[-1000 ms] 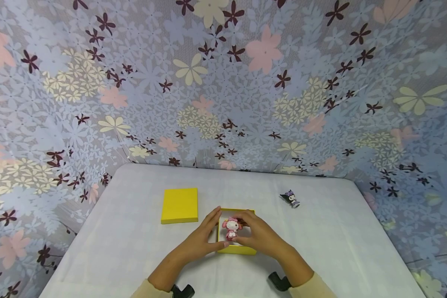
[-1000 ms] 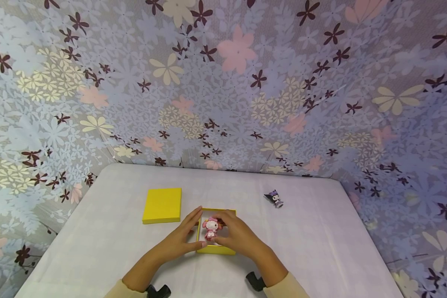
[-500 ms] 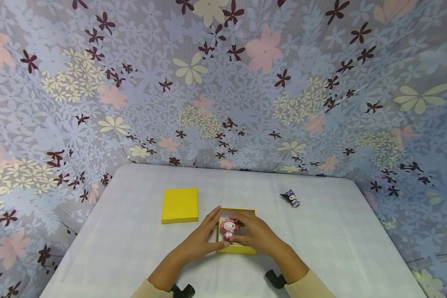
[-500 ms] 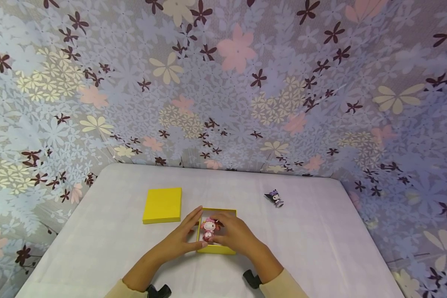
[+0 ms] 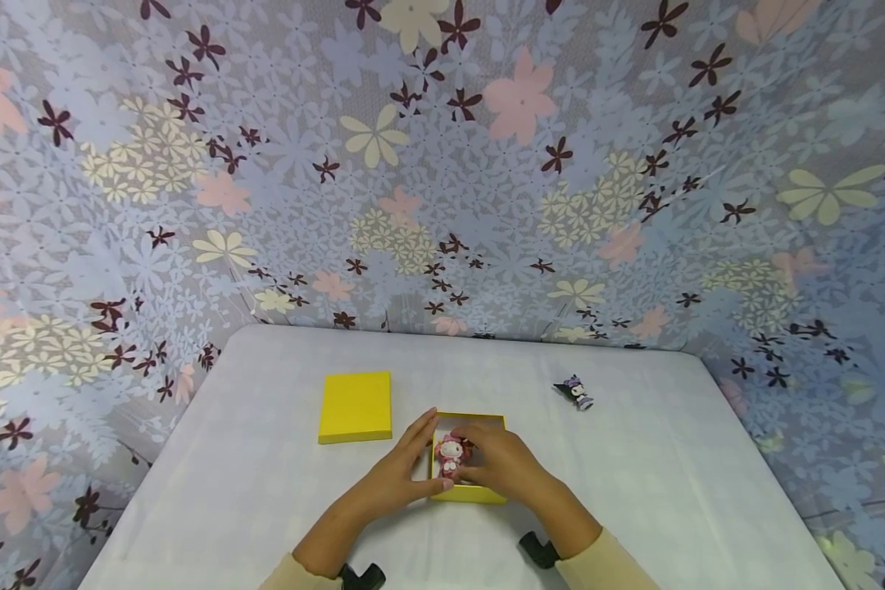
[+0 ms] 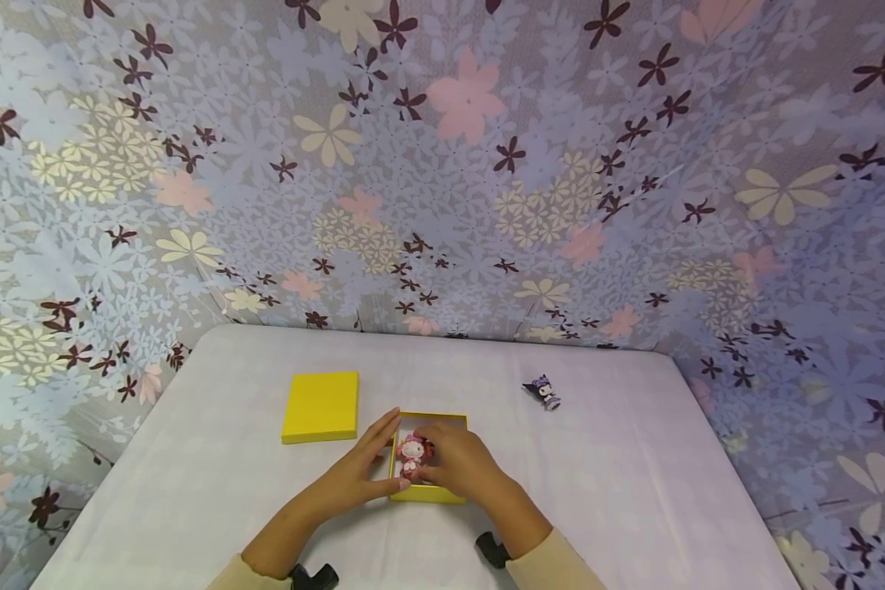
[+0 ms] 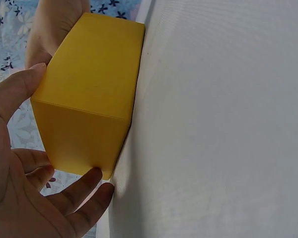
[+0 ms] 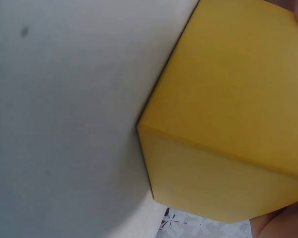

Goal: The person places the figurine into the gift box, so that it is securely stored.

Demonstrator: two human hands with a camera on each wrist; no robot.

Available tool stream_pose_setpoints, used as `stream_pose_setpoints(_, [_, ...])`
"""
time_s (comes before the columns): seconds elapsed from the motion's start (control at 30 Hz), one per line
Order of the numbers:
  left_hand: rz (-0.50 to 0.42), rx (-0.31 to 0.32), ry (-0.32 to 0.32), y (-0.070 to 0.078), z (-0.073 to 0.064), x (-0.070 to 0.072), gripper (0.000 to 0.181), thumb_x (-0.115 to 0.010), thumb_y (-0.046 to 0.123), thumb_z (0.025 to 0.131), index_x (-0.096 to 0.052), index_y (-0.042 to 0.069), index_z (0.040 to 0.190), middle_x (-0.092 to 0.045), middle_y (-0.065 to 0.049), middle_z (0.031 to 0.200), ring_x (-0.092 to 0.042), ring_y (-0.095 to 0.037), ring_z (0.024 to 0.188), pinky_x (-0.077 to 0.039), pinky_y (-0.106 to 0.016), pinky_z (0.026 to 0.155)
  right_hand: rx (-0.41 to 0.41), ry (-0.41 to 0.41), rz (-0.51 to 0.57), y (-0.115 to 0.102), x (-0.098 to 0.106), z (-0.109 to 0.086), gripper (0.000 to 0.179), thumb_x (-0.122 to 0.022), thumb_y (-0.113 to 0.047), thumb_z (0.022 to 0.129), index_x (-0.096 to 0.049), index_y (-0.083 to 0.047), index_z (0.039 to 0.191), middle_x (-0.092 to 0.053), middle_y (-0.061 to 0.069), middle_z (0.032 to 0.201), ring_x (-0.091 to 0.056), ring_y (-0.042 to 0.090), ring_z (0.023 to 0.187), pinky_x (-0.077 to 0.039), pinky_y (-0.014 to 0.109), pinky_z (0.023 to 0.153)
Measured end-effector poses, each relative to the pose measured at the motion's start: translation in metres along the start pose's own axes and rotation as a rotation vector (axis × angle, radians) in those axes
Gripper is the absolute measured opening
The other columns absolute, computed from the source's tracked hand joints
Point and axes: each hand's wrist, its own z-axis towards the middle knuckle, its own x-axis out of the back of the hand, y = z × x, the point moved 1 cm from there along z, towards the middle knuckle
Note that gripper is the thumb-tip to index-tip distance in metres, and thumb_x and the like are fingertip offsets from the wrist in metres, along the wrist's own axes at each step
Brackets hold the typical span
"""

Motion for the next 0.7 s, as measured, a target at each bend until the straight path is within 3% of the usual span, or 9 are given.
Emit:
stream_pose_setpoints(0.2, [-0.004,0.006,-0.004,-0.0015,0.0006,0.0011,0.098,-0.07,0.054,0.09,-0.013,0.026,0.164,0.002,0.023,0.169,-0.014,-0.026,0.158,-0.026,-0.062,0.122,0.004,-0.004,-0.046,-0.0022,0.0,0.003,0.056,-0.085,-0.037,0.08,-0.067,-0.014,0.128,-0.071,-0.002,0.121,-0.068,0.014,0.099,-0.057,0.039,0.086])
stream_pose_setpoints(0.7, [-0.014,-0.012,-0.012,-0.0062,0.0046,0.0038,0.098,-0.07,0.055,0.09,-0.013,0.026,0.164,0.001,0.023,0.169,-0.014,-0.026,0.158,-0.027,-0.062,0.121,0.0,-0.014,-0.074,-0.0021,-0.0013,0.0061,0.058,-0.085,-0.039,0.081,-0.063,-0.015,0.129,-0.068,-0.003,0.124,-0.068,0.016,0.104,-0.058,0.041,0.088])
